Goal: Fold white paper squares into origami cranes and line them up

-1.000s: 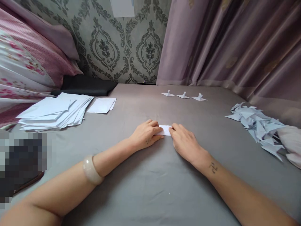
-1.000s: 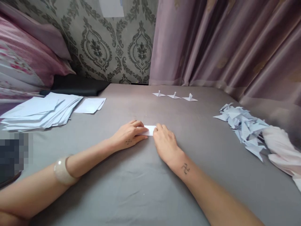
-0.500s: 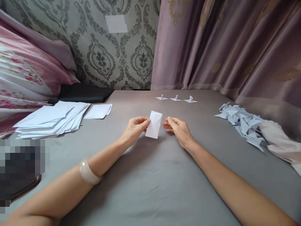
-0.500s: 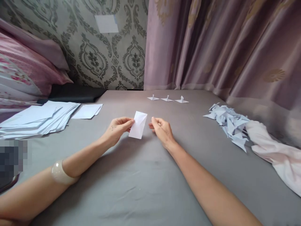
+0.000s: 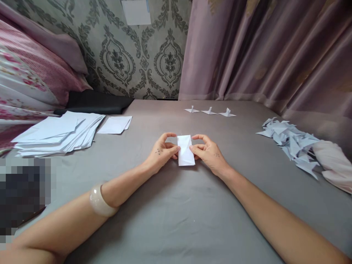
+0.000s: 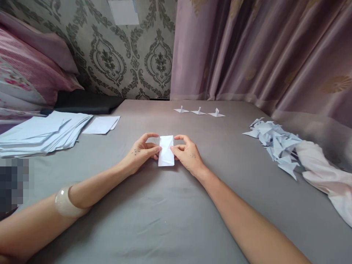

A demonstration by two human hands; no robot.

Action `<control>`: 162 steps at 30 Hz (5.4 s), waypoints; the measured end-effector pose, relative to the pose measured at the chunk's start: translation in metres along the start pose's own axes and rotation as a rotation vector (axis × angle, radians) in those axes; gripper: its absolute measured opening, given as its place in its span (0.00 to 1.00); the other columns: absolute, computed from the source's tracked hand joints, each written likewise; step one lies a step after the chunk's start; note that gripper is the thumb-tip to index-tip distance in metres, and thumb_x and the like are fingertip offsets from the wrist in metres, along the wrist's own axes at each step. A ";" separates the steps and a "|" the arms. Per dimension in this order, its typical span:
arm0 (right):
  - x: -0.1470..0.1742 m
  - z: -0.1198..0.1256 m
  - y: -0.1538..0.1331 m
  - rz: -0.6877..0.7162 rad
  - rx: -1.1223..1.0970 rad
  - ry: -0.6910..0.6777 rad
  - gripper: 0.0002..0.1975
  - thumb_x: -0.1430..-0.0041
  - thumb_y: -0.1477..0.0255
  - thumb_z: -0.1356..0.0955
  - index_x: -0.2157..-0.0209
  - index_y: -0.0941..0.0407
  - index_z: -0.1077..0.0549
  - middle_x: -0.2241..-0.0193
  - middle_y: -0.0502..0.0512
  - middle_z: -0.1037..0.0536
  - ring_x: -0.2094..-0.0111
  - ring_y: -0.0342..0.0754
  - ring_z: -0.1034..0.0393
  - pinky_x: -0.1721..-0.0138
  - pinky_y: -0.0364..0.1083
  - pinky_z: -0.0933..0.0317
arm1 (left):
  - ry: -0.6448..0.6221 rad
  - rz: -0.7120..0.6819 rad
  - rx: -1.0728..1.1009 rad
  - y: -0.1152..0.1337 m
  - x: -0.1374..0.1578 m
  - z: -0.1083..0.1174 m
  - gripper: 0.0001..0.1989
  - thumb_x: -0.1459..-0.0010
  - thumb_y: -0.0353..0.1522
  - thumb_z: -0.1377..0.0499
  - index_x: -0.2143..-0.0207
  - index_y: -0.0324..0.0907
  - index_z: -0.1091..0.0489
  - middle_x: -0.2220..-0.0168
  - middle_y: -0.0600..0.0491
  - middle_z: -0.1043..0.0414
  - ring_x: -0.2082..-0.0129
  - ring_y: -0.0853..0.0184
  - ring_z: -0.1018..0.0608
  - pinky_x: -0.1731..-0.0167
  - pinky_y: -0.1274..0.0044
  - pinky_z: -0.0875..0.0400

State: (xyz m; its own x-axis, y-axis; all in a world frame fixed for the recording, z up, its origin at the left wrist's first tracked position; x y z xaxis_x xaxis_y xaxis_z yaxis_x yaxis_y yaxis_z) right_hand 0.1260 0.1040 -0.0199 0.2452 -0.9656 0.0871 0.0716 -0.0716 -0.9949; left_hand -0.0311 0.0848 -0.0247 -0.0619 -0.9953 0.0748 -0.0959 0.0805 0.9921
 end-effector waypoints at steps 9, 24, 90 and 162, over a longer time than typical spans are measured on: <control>-0.001 -0.002 -0.002 0.161 0.306 -0.092 0.18 0.50 0.77 0.36 0.57 0.54 0.23 0.62 0.52 0.21 0.65 0.43 0.28 0.57 0.46 0.35 | 0.037 -0.037 -0.159 0.003 -0.001 0.005 0.10 0.47 0.28 0.44 0.63 0.38 0.27 0.67 0.52 0.26 0.69 0.71 0.26 0.66 0.78 0.32; 0.005 -0.004 -0.005 0.292 0.786 -0.049 0.08 0.43 0.67 0.33 0.67 0.51 0.21 0.58 0.53 0.28 0.57 0.47 0.33 0.56 0.47 0.40 | 0.027 -0.249 -0.932 0.008 0.006 0.004 0.07 0.45 0.36 0.39 0.70 0.42 0.24 0.60 0.48 0.30 0.57 0.59 0.33 0.56 0.66 0.34; 0.020 -0.028 -0.007 0.619 1.425 -0.197 0.23 0.36 0.81 0.44 0.44 0.54 0.32 0.43 0.54 0.30 0.45 0.52 0.35 0.52 0.52 0.34 | -0.426 -0.569 -1.567 0.018 0.028 -0.027 0.11 0.44 0.23 0.49 0.68 0.36 0.27 0.65 0.46 0.25 0.62 0.61 0.24 0.61 0.72 0.30; 0.009 -0.015 -0.010 0.294 0.935 -0.056 0.04 0.43 0.71 0.32 0.69 0.50 0.23 0.65 0.52 0.26 0.59 0.49 0.32 0.62 0.47 0.37 | -0.206 -0.277 -1.081 0.018 0.000 0.012 0.07 0.44 0.36 0.40 0.70 0.43 0.27 0.56 0.50 0.30 0.56 0.60 0.29 0.58 0.69 0.32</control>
State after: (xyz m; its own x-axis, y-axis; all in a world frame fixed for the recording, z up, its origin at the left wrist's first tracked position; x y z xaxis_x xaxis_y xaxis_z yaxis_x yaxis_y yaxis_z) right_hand 0.1133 0.0919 -0.0095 0.4198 -0.8981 -0.1311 0.7309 0.4202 -0.5378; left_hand -0.0444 0.0871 -0.0081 -0.3441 -0.9356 -0.0793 0.7702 -0.3296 0.5460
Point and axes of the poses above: each hand's wrist, its own x-axis away from the middle knuckle, its own z-axis out of the back of the hand, y = z × x, the point moved 7 cm from there along -x, towards the middle knuckle
